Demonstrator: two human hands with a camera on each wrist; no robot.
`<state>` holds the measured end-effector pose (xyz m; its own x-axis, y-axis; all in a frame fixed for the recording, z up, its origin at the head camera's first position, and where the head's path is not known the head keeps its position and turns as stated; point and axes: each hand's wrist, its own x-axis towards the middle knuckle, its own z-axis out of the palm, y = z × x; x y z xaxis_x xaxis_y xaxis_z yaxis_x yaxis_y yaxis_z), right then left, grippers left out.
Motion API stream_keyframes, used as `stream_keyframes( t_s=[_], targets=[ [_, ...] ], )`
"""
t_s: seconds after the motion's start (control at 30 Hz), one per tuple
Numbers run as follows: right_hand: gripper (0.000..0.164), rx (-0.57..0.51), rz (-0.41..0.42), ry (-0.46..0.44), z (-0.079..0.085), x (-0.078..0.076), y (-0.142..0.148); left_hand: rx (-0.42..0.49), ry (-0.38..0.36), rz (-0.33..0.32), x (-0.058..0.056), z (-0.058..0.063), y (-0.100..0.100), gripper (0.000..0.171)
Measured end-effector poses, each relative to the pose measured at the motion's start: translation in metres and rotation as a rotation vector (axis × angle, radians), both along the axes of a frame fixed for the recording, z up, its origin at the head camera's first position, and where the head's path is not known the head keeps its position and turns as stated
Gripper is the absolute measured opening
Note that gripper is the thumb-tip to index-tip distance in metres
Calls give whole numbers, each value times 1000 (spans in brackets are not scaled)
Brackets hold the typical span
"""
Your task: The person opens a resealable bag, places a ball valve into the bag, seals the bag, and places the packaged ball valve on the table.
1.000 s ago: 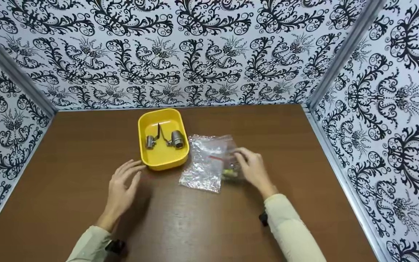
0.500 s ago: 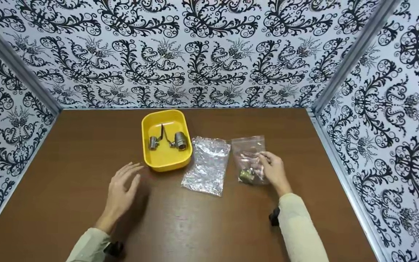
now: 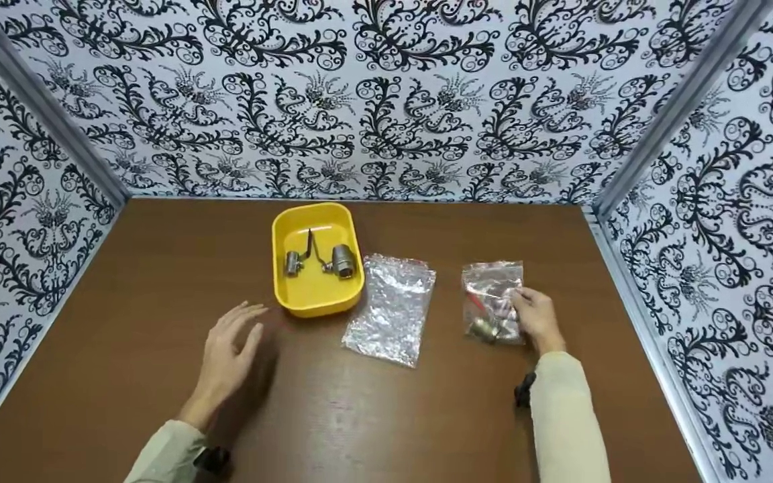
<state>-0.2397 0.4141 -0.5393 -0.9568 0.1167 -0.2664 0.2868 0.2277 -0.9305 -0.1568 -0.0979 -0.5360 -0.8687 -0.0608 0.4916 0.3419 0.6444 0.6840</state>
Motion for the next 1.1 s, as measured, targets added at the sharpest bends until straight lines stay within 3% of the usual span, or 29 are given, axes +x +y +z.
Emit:
stream_keyframes(
  t_s=[0.2, 0.57, 0.73, 0.97, 1.1],
  targets=[
    [53, 187, -61, 0, -2, -5, 0, -22, -19, -4, 0, -3, 1, 24],
    [45, 261, -198, -103, -2, -14, 3, -48, -16, 7, 0, -3, -1, 23],
    [47, 417, -245, -127, -2, -13, -4, -49, -19, 8, 1, -3, -3, 23],
    [59, 631, -196, -172, 15, -10, -15, -53, -12, 1, 1, 0, -4, 24],
    [58, 838, -185, -112, 24, -14, -24, -59, -11, -5, -1, 2, -5, 24]
  ],
)
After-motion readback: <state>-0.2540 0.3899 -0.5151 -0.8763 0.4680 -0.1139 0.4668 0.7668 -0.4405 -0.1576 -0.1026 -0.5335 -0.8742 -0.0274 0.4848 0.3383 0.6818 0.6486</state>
